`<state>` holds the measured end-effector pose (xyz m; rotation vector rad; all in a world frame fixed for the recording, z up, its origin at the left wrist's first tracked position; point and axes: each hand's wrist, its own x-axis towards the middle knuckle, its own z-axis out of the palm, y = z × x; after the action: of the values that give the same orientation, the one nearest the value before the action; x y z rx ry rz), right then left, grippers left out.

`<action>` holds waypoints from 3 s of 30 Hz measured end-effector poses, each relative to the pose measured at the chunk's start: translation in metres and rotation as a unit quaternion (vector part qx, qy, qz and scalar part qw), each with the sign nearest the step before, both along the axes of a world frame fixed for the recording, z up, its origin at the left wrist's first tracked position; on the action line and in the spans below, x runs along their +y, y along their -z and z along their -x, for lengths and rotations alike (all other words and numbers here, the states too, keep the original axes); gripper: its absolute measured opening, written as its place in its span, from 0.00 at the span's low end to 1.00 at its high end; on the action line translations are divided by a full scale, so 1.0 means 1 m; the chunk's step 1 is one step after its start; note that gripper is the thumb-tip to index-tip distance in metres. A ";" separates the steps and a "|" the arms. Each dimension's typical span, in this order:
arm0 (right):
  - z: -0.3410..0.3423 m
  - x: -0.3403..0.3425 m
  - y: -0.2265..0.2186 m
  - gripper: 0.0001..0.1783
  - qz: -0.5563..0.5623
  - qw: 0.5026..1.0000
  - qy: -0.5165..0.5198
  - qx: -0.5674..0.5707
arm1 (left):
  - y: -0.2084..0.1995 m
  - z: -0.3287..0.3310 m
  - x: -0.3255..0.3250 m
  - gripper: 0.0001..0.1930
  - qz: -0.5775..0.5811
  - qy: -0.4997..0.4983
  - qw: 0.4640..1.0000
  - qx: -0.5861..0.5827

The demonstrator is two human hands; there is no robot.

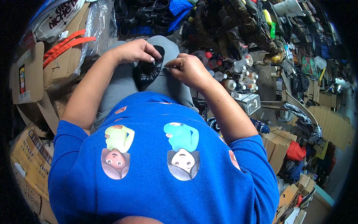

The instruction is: Stitching black leather shoe components by hand using a needle and thread.

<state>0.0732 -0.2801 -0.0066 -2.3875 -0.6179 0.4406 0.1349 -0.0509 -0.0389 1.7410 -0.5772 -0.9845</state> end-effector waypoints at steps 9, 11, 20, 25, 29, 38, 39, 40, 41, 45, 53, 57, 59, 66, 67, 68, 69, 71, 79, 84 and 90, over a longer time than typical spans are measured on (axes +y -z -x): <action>0.010 0.011 0.003 0.12 0.031 0.999 0.026 -0.035 | 0.003 0.000 -0.002 0.18 0.004 0.007 1.000 -0.005; 0.010 0.010 0.010 0.13 0.010 0.999 0.021 -0.038 | 0.006 -0.001 -0.003 0.17 0.006 0.004 1.000 -0.003; -0.020 -0.011 0.028 0.12 -0.117 0.980 0.001 0.162 | 0.011 -0.001 -0.004 0.14 0.033 0.011 0.998 -0.052; -0.026 -0.014 0.042 0.11 -0.138 0.975 -0.023 0.174 | 0.018 -0.002 -0.003 0.15 0.041 0.018 0.998 -0.050; -0.017 -0.003 0.042 0.10 -0.168 0.967 0.027 0.191 | 0.016 0.001 -0.001 0.16 0.040 0.012 0.998 -0.052; -0.026 0.028 0.007 0.16 -0.020 0.998 0.049 0.040 | 0.017 0.046 0.010 0.13 -0.058 -0.142 0.938 -0.312; -0.028 0.029 0.012 0.16 -0.020 0.998 0.053 0.038 | 0.018 0.050 0.005 0.12 -0.077 -0.134 0.935 -0.319; -0.029 0.029 0.019 0.16 -0.013 0.999 0.032 0.026 | 0.020 0.051 0.005 0.10 -0.066 -0.125 0.929 -0.342; -0.030 0.029 0.024 0.15 -0.005 1.000 0.010 0.014 | 0.022 0.051 0.006 0.09 -0.055 -0.116 0.922 -0.364; -0.040 0.011 0.033 0.13 -0.025 0.989 0.050 0.139 | 0.006 0.050 0.019 0.09 -0.016 -0.071 0.994 -0.078; -0.036 0.009 0.040 0.15 -0.052 0.990 0.075 0.110 | -0.041 0.040 0.141 0.08 -0.201 -0.237 0.916 -0.254; -0.011 0.020 0.010 0.13 -0.040 0.991 0.127 -0.020 | -0.028 0.066 0.116 0.20 -0.208 -0.238 0.879 -0.356; -0.005 0.010 0.010 0.12 -0.051 0.992 0.086 -0.082 | -0.030 0.085 0.079 0.28 -0.117 -0.270 0.911 -0.288; 0.012 -0.002 0.017 0.14 0.009 0.974 -0.072 -0.214 | 0.012 0.097 0.022 0.11 -0.164 -0.244 0.824 -0.485; 0.014 -0.003 0.017 0.14 0.010 0.974 -0.072 -0.213 | 0.012 0.094 0.019 0.11 -0.163 -0.244 0.825 -0.484; 0.014 -0.004 0.017 0.16 0.006 0.982 -0.059 -0.181 | 0.010 0.090 0.017 0.11 -0.115 -0.252 0.840 -0.467; 0.015 -0.005 0.017 0.19 0.001 0.988 -0.047 -0.150 | 0.009 0.085 0.015 0.11 -0.068 -0.260 0.852 -0.449; 0.008 -0.010 0.021 0.20 -0.051 0.997 -0.018 -0.047 | 0.015 0.076 0.011 0.12 0.005 -0.263 0.891 -0.369; -0.020 -0.015 0.023 0.20 -0.094 0.984 -0.009 0.153 | 0.022 0.071 0.010 0.11 -0.029 -0.232 0.905 -0.356; -0.023 -0.015 0.020 0.17 -0.086 0.985 -0.019 0.150 | 0.025 0.071 0.011 0.12 -0.020 -0.228 0.907 -0.354; -0.026 -0.018 0.029 0.15 -0.089 0.985 -0.023 0.149 | 0.027 0.070 0.010 0.12 -0.025 -0.223 0.903 -0.367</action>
<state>0.0995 -0.2983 -0.0352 -2.0887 -0.5499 0.7161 0.0646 -0.0406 -0.0664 2.1531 -0.5707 0.0074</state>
